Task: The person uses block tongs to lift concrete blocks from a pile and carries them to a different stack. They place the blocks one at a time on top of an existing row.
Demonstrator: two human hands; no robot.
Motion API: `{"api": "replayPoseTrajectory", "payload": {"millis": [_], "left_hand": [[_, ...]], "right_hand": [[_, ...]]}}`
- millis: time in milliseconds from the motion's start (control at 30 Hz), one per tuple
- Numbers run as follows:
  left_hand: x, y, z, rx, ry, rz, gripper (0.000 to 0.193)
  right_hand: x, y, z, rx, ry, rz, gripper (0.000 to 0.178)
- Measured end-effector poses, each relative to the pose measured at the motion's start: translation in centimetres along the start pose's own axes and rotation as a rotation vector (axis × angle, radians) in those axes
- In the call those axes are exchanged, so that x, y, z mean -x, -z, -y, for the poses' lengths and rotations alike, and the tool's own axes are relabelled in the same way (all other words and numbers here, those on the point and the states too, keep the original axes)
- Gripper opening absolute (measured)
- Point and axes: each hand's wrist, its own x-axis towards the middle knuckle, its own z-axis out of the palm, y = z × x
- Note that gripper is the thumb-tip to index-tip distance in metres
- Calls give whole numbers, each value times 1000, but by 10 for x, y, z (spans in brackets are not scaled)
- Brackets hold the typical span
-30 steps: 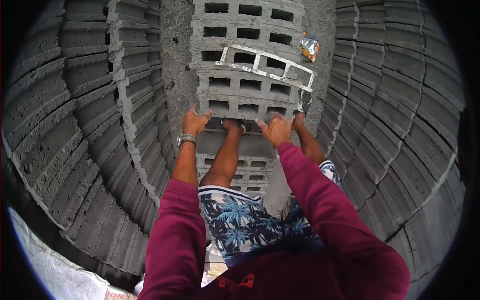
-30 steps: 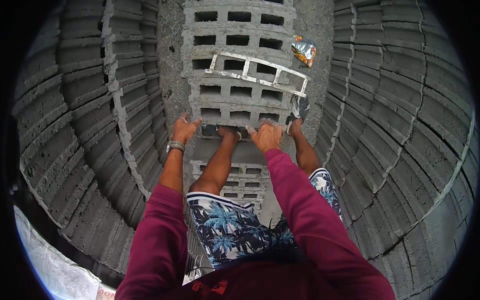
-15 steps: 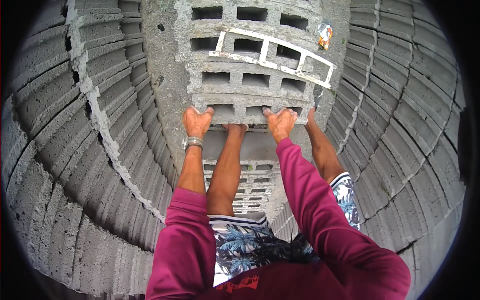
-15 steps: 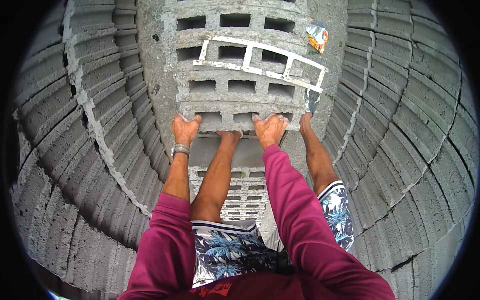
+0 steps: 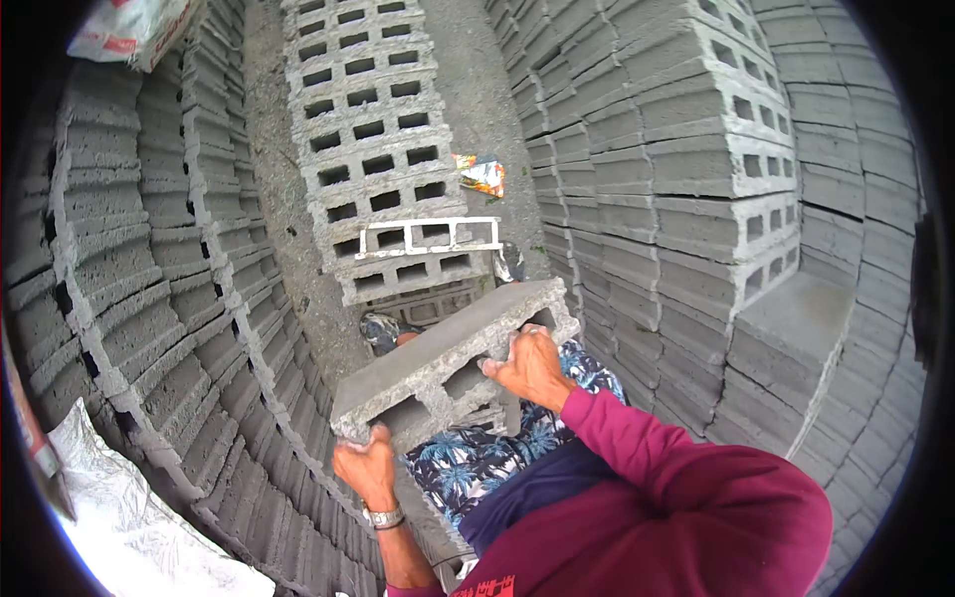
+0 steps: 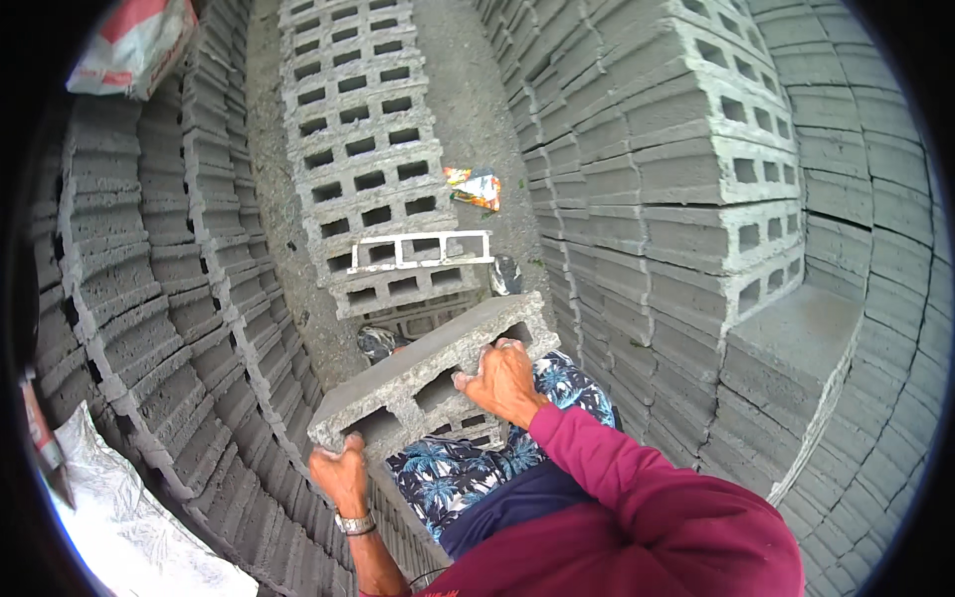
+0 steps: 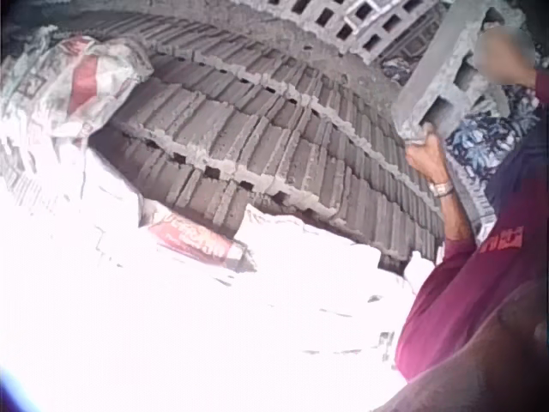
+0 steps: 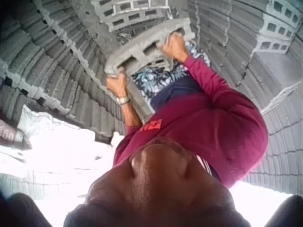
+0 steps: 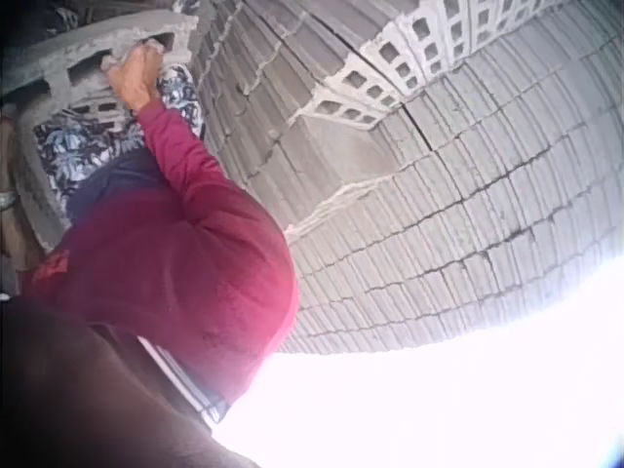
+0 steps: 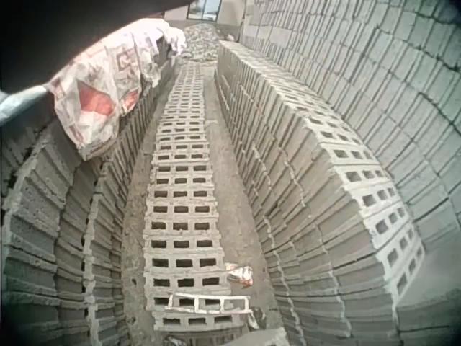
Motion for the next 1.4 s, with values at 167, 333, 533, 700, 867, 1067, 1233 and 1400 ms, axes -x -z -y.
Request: {"api": "replayPoseTrajectory", "payload": {"millis": [167, 333, 533, 700, 867, 1067, 1233, 1400], "left_hand": [[81, 53, -66, 362, -157, -100, 34], [148, 67, -166, 374, -410, 42, 45], [214, 32, -271, 301, -655, 342, 64], [275, -19, -349, 194, -878, 445, 71], [331, -76, -398, 67, -1001, 575, 70], [359, -116, -416, 43, -1153, 568, 62], [345, -119, -411, 58, -1169, 634, 58], [291, -107, -403, 397, -582, 1272, 54]], "right_hand": [[39, 160, 44, 89, 265, -169, 44], [84, 313, 19, 191, 237, -375, 47], [123, 446, -69, 289, 161, -566, 44], [143, 521, -162, 269, -50, -572, 48], [159, 566, -253, 209, -358, -375, 57], [164, 547, -338, 51, -227, -561, 63], [155, 549, -332, 132, -370, -345, 67], [165, 561, -307, 452, -363, -397, 63]]}}
